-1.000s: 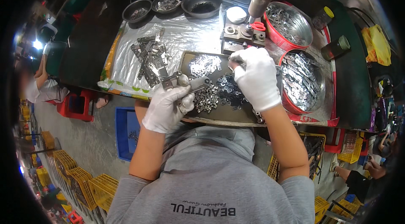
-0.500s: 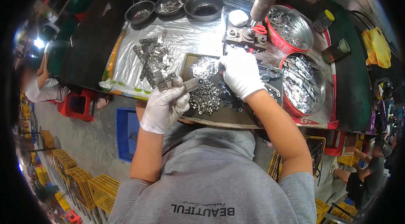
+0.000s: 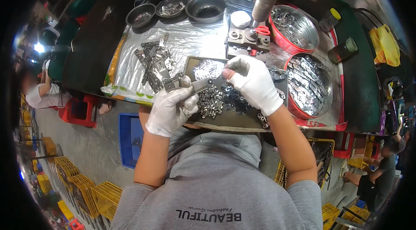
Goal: The person is assembling small metal components, possibly hinges or brackets, at a workbench in a metal fabrication facility.
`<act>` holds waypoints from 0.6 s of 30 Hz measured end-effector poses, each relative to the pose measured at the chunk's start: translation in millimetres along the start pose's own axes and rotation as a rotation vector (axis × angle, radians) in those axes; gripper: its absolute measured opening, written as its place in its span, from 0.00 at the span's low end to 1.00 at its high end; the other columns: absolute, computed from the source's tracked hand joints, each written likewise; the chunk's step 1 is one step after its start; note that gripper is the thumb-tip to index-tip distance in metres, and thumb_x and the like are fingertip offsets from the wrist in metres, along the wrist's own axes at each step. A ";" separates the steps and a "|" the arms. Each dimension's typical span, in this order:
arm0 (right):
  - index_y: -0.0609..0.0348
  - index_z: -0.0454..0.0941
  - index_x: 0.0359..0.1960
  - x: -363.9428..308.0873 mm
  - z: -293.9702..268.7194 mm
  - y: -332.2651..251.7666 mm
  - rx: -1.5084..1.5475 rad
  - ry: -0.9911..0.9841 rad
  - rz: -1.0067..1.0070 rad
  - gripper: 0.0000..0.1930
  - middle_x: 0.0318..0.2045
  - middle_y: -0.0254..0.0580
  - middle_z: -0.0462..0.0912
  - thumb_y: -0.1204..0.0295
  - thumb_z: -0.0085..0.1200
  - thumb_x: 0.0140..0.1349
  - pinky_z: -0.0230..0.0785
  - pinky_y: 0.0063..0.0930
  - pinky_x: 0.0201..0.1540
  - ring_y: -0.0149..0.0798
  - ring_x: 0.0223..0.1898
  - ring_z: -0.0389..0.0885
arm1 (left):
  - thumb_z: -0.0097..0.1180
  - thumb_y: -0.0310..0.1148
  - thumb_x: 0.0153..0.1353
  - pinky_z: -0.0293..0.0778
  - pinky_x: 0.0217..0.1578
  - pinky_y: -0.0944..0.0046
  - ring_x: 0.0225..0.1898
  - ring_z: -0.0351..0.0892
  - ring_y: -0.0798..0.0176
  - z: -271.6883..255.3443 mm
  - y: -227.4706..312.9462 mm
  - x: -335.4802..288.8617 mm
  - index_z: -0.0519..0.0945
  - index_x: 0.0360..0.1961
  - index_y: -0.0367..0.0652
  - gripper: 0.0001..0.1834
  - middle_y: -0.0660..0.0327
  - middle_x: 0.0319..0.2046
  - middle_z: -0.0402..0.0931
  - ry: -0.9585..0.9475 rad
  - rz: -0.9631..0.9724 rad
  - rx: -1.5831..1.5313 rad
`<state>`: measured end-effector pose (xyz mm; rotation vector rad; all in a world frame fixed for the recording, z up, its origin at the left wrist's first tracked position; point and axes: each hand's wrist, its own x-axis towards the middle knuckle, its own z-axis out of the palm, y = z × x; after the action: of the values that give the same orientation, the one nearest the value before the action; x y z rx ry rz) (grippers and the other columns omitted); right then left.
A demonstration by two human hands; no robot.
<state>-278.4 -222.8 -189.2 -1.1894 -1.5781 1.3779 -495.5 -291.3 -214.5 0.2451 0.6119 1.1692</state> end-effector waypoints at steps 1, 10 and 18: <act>0.66 0.78 0.37 -2.1 0.4 -0.2 -0.021 -0.008 -0.021 0.05 0.31 0.36 0.82 0.79 0.58 0.60 0.72 0.21 0.39 0.26 0.33 0.78 | 0.52 0.20 0.65 0.73 0.26 0.70 0.26 0.75 0.68 1.1 -0.5 0.5 0.72 0.42 0.36 0.06 0.60 0.27 0.73 -0.020 0.008 -0.007; 0.63 0.74 0.47 -11.0 3.0 -6.8 -0.106 -0.078 -0.033 0.12 0.39 0.34 0.80 0.78 0.57 0.63 0.70 0.20 0.45 0.23 0.40 0.75 | 0.53 0.21 0.65 0.73 0.27 0.71 0.26 0.75 0.70 13.0 -2.0 5.4 0.73 0.41 0.33 0.05 0.60 0.28 0.74 -0.013 -0.003 0.073; 0.63 0.75 0.47 -18.9 2.0 -8.7 0.043 0.033 0.006 0.13 0.32 0.34 0.81 0.79 0.58 0.60 0.66 0.17 0.32 0.21 0.29 0.73 | 0.52 0.20 0.65 0.74 0.27 0.72 0.27 0.75 0.70 29.4 1.4 11.0 0.73 0.42 0.35 0.05 0.61 0.29 0.74 -0.034 0.011 0.116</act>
<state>-275.8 -241.4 -180.0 -1.1861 -1.5164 1.3822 -477.1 -276.9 -193.5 0.3667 0.6497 1.1398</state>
